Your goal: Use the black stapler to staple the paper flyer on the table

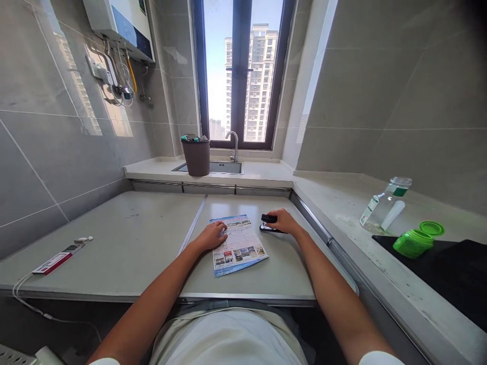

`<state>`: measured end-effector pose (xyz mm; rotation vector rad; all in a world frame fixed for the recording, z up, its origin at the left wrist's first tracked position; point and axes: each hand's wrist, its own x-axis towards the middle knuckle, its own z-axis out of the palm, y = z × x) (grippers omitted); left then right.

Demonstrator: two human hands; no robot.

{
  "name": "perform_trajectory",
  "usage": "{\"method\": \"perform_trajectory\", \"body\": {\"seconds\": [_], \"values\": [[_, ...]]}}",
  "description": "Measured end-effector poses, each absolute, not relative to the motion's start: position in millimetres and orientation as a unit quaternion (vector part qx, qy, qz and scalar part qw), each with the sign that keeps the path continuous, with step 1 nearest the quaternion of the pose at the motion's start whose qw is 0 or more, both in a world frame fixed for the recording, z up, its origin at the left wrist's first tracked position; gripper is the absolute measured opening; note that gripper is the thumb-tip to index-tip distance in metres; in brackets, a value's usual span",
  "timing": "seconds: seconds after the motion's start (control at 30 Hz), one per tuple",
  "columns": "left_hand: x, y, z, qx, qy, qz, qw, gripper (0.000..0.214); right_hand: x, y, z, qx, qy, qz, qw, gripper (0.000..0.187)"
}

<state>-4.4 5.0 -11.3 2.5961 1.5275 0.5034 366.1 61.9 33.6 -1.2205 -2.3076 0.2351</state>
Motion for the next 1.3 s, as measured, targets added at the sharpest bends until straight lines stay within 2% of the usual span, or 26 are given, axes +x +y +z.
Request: {"method": "perform_trajectory", "body": {"seconds": [0.1,0.33,0.53,0.83,0.97,1.17,1.3], "values": [[-2,4,-12,0.847,0.503,0.167,0.037,0.036,363,58,33,-0.435,-0.865,0.111,0.223,0.037],[3,1,-15,0.854,0.500,0.143,0.024,0.049,336,44,30,-0.346,-0.898,0.175,0.207,0.042],[1,6,-23,0.850,0.509,0.132,0.002,0.051,324,40,29,-0.301,-0.909,0.213,0.195,0.046],[2,10,-23,0.796,0.595,0.110,-0.018,0.053,329,35,36,-0.267,-0.903,0.313,0.123,0.058],[2,6,-20,0.805,0.584,0.105,-0.017,0.054,324,38,33,-0.277,-0.905,0.285,0.151,0.054],[8,-6,-5,0.863,0.497,0.084,0.020,0.054,315,48,23,-0.375,-0.876,0.205,0.224,0.046],[14,-9,-2,0.856,0.509,0.092,0.010,0.055,313,45,24,-0.336,-0.883,0.227,0.234,0.048]]}}
